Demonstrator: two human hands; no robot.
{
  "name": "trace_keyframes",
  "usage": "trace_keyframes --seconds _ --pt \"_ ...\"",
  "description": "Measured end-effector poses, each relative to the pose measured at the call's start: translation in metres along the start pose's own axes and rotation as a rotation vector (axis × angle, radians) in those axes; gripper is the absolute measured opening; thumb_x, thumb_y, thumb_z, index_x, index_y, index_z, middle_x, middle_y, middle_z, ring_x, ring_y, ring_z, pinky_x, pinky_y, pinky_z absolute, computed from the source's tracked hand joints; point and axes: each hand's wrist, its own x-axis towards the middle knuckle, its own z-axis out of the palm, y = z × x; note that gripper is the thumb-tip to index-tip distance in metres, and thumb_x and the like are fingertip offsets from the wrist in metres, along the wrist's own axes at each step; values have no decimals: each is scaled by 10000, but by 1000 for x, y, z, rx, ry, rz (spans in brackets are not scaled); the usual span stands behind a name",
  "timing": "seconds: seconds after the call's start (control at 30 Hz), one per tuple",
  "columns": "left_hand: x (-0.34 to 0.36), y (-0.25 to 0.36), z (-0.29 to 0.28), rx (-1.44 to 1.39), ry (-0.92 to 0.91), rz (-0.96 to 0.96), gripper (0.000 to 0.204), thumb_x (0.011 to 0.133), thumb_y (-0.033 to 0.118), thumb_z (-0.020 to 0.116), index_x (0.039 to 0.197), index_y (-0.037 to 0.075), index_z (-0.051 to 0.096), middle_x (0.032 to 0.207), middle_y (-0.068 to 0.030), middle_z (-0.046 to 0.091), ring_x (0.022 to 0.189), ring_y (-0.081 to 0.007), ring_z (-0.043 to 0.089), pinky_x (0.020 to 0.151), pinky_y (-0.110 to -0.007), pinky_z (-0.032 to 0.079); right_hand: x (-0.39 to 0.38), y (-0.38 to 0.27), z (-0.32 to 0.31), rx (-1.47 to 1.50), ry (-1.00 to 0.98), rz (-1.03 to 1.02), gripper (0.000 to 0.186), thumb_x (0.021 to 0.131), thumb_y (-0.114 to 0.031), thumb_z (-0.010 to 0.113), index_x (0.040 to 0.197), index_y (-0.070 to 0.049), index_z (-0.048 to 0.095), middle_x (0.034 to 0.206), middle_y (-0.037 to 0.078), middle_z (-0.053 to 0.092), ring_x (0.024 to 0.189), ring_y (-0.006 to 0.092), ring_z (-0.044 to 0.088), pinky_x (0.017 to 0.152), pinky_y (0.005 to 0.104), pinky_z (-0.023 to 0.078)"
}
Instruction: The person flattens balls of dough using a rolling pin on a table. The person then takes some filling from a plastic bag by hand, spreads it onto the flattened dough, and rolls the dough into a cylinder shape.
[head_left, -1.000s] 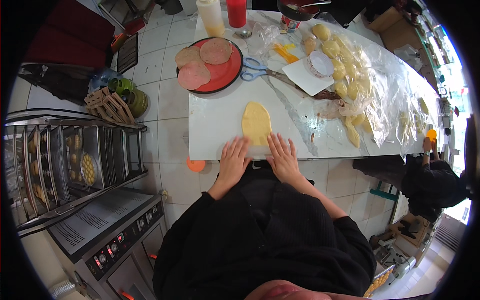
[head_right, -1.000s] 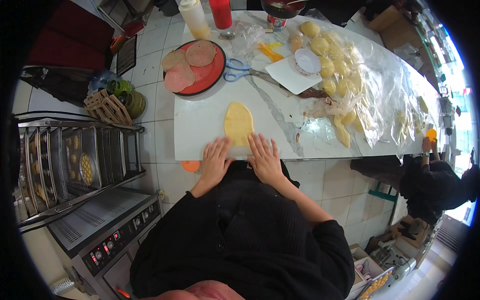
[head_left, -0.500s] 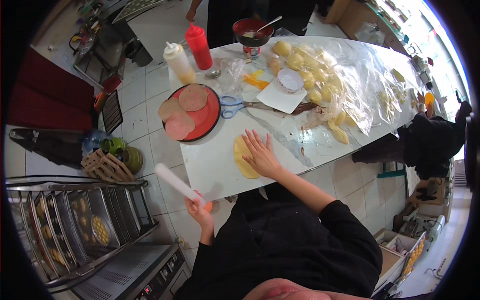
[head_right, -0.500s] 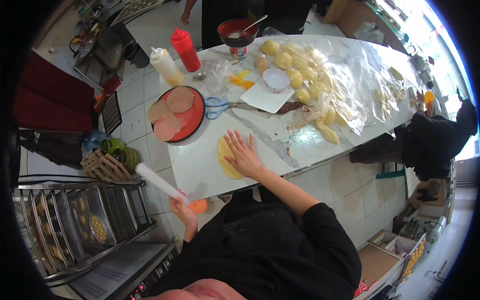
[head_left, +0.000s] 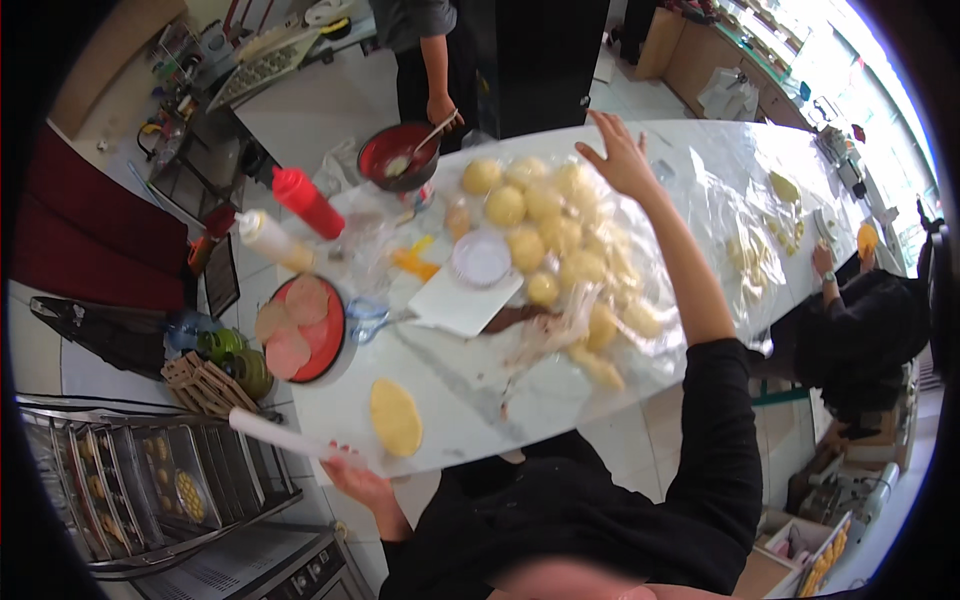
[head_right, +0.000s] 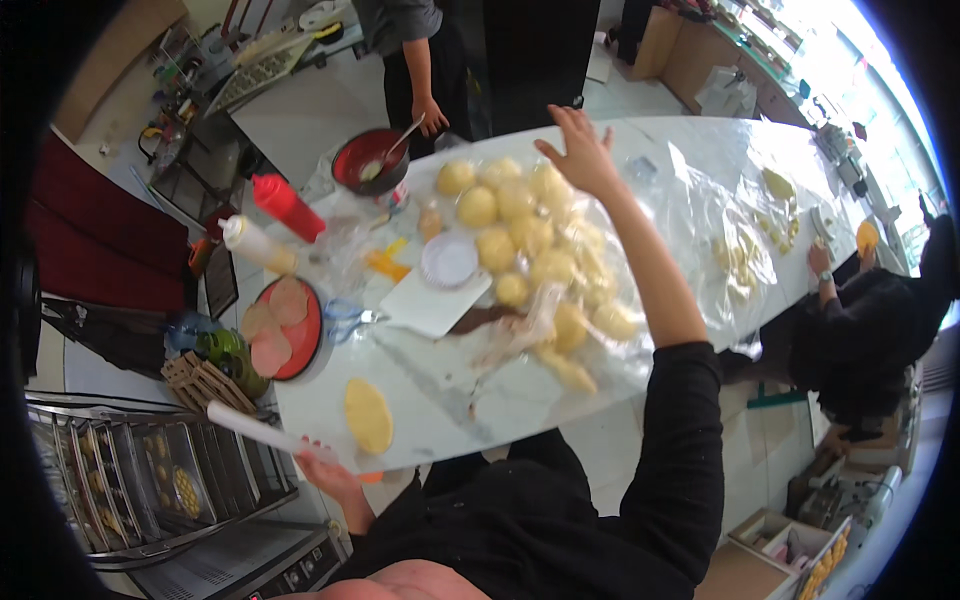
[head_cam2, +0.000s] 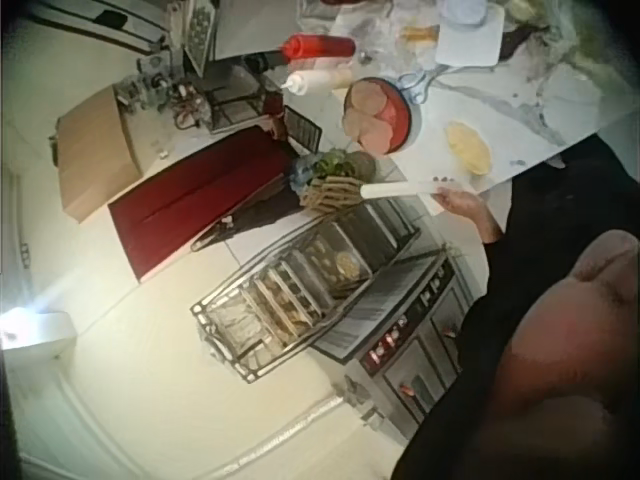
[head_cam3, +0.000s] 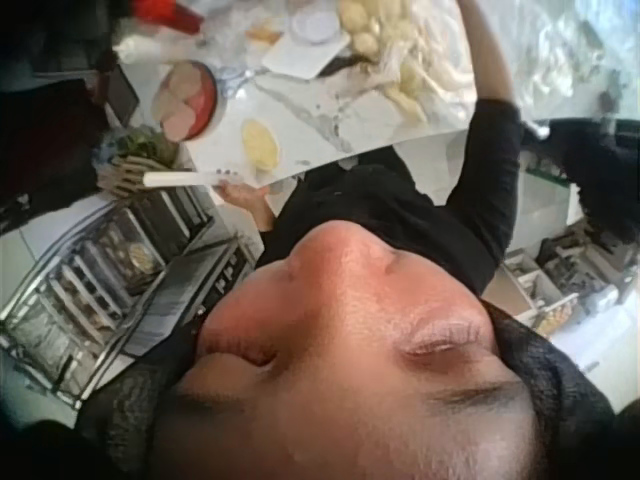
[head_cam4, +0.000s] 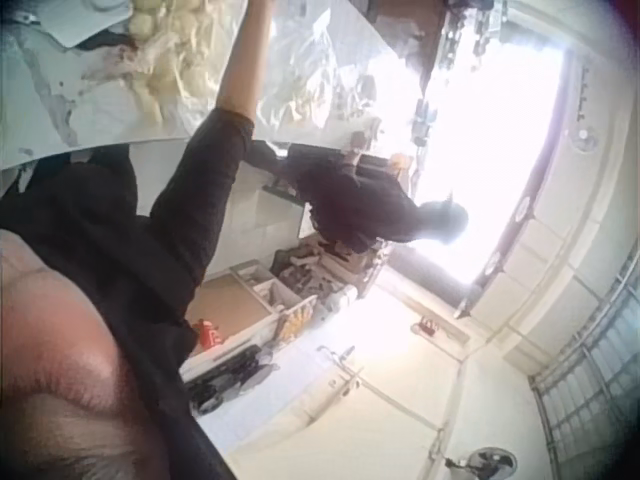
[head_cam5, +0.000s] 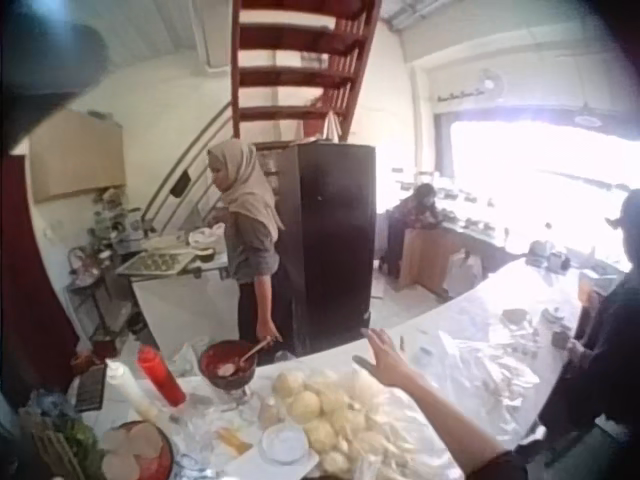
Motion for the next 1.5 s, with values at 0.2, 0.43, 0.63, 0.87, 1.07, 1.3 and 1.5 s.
trace_keyframes --seconds 0.2,0.43,0.63,0.87,1.07,1.3,1.5 --pt "-69 6 51 -53 58 -67 489 905 405 486 1233 50 409 1115 -48 461 991 -170 422 843 -338 343 48 146 65 443 -575 36 876 748 -409 685 1396 -43 222 1042 186 613 1054 255 557 943 362 386" --pt "-92 21 84 93 161 19 470 921 380 464 1241 43 397 1173 -83 465 1026 -196 461 885 -340 346 25 44 37 999 -1167 -352 189 707 -59 554 869 -25 645 686 36 559 648 137 589 571 266 458" --pt "-97 20 111 27 107 26 469 933 365 448 1261 37 375 1221 -90 441 1069 -204 425 914 -360 327 80 140 90 74 -342 -135 507 615 -30 603 1104 -153 545 1021 110 566 927 278 568 771 479 453" --pt "-106 12 105 94 135 16 471 937 338 444 1263 5 373 1211 -110 451 1106 -209 438 940 -347 339 90 152 89 452 -794 -82 220 738 -124 566 950 -76 598 838 74 610 816 184 603 740 319 465" --pt "-93 3 123 16 73 -45 467 945 327 427 1283 10 362 1205 -111 457 1092 -213 449 932 -352 351 61 82 21 1045 -1476 -569 252 865 -173 492 1061 -28 556 898 42 596 909 145 607 772 302 458" --pt "-87 14 130 55 18 24 430 938 338 433 1237 30 398 1154 -92 457 1045 -212 441 895 -356 353 80 130 139 153 -613 -102 534 839 -380 559 1305 -158 421 1103 177 543 1059 297 521 889 376 430" --pt "-82 18 111 57 85 4 429 948 324 420 1242 13 386 1156 -98 438 1024 -201 430 872 -340 367 80 98 151 340 -1021 -58 749 667 -424 712 1320 -236 397 1270 141 419 1124 295 470 636 412 579"
